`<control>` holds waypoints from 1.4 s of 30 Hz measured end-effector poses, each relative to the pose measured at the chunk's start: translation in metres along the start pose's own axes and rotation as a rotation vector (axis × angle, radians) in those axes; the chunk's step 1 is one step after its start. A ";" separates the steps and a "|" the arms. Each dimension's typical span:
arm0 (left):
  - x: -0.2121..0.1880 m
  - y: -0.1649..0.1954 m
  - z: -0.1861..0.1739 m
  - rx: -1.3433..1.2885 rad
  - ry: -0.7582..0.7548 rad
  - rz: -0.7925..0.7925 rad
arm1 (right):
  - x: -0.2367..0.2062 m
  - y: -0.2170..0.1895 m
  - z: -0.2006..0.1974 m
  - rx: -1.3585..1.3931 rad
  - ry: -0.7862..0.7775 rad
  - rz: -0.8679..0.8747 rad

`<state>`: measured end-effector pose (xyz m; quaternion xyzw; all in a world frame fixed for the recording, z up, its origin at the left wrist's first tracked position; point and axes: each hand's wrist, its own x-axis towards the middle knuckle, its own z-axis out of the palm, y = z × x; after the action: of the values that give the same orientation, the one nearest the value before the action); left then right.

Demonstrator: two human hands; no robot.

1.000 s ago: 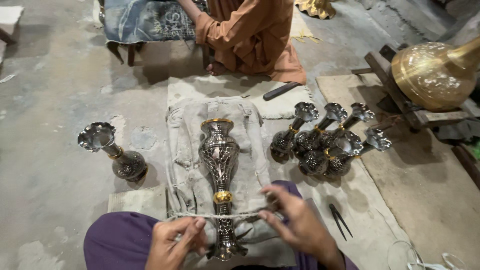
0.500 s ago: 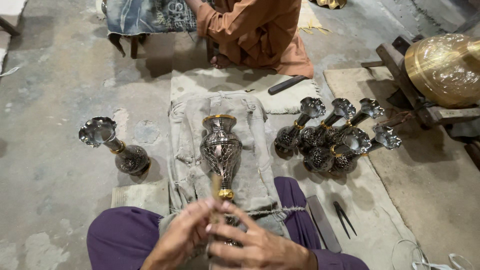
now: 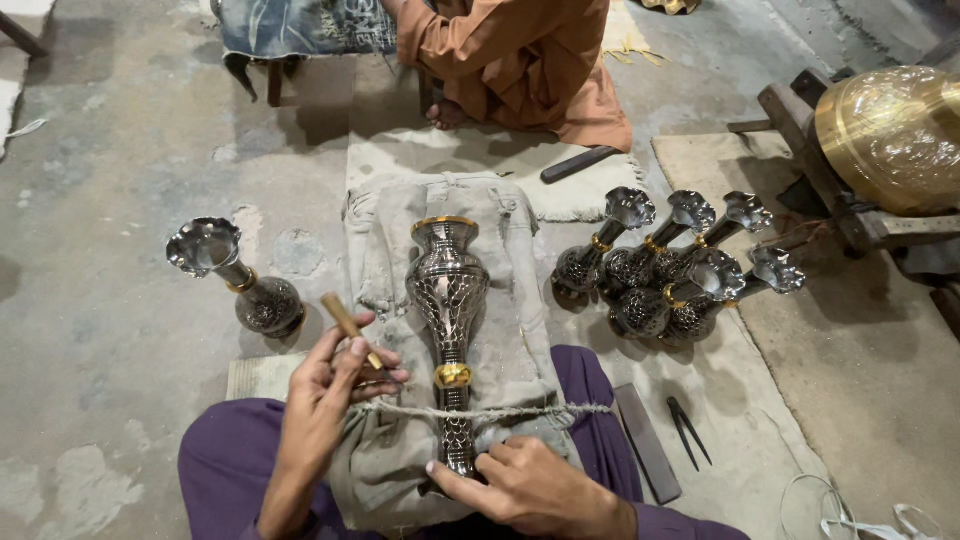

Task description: The person sits on the floor and first hones a flat chisel against a sharpening stone. They then hold a punch against the surface of an ornate silver vase and strike the punch with a wooden mallet, working repeatedly around the vase body to chase decorative patterns into the metal.

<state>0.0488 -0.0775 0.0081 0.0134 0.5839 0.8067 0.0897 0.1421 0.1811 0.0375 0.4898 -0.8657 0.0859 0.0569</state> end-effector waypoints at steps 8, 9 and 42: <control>0.013 0.002 0.023 0.100 0.094 0.136 | 0.021 -0.022 0.034 -0.120 -0.137 0.011; 0.012 0.003 0.025 0.104 0.095 0.162 | 0.026 -0.024 0.036 -0.129 -0.138 0.012; 0.033 0.000 0.055 0.207 0.028 0.301 | -0.242 0.047 0.156 0.137 -0.341 1.474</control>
<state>0.0229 -0.0208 0.0224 0.0986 0.6563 0.7469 -0.0419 0.2237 0.3761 -0.1634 -0.2065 -0.9585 0.0783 -0.1804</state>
